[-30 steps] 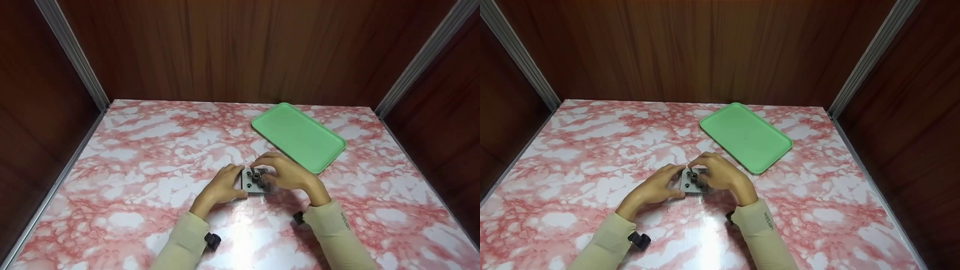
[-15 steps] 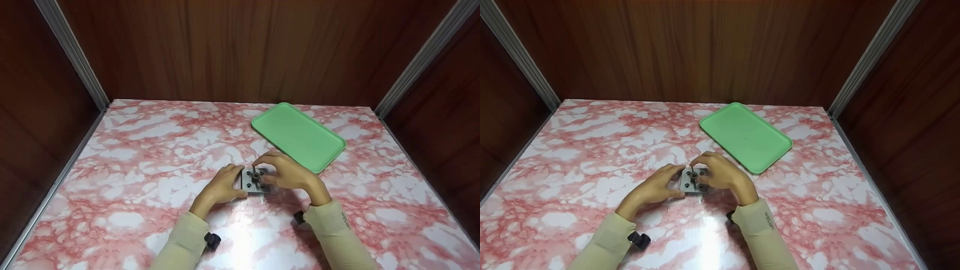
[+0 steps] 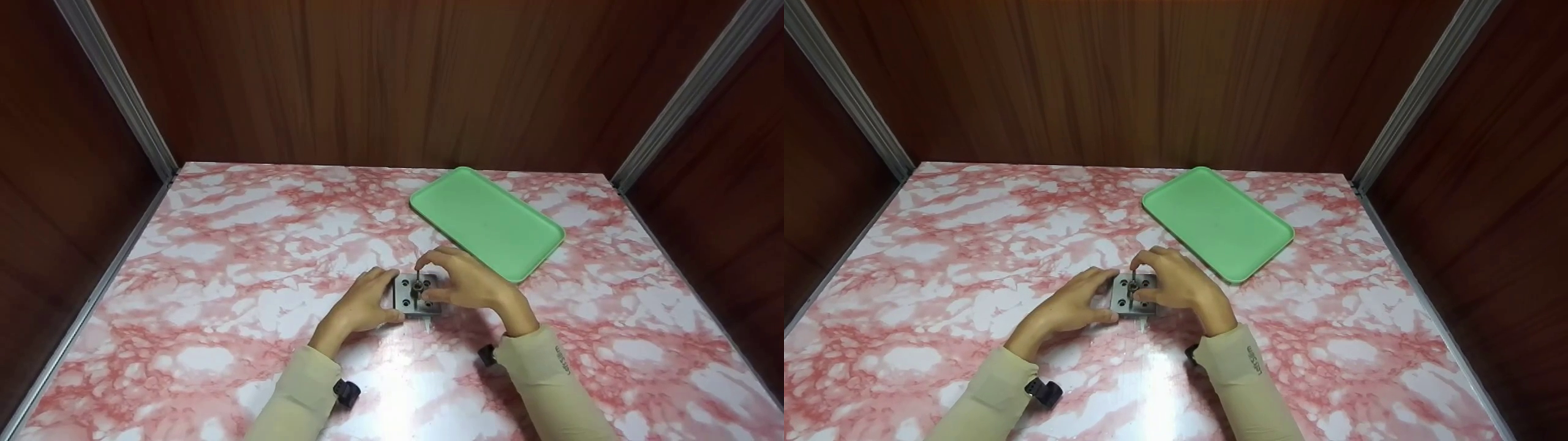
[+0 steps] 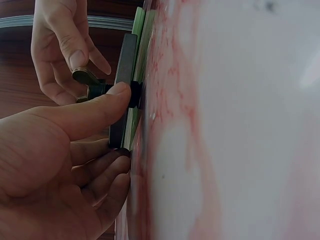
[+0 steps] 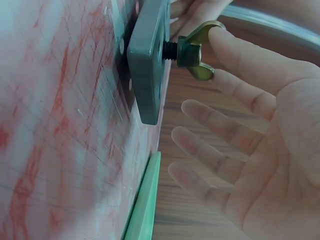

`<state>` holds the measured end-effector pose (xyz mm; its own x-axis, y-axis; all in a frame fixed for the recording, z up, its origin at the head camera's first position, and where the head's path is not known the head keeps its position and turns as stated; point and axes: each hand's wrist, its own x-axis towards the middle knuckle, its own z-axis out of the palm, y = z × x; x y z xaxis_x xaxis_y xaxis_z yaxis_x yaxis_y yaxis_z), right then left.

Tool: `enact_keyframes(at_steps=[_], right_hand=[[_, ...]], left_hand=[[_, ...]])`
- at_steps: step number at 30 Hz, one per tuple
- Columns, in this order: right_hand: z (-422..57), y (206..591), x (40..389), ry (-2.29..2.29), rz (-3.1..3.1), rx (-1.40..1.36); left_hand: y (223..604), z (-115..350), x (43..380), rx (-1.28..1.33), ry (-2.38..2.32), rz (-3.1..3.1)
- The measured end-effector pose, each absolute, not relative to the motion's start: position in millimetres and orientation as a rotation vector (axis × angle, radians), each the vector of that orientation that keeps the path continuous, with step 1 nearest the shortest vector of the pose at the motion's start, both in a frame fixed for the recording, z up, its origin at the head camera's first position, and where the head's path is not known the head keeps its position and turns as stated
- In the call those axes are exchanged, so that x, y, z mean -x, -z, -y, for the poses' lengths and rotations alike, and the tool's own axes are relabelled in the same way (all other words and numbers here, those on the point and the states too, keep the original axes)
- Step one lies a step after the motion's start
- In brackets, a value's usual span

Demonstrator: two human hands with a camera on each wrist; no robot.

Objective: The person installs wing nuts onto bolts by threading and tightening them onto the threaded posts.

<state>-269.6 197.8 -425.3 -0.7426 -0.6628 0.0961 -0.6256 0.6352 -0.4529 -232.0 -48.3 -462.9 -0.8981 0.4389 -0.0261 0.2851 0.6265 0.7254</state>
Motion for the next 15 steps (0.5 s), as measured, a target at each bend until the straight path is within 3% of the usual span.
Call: enact_keyframes(at_steps=[15], right_hand=[[-191.7, 429.9, 267.5, 0.754, -2.838, 1.064]], left_hand=[[463.5, 48.0, 231.9, -0.594, -1.118, -2.657]])
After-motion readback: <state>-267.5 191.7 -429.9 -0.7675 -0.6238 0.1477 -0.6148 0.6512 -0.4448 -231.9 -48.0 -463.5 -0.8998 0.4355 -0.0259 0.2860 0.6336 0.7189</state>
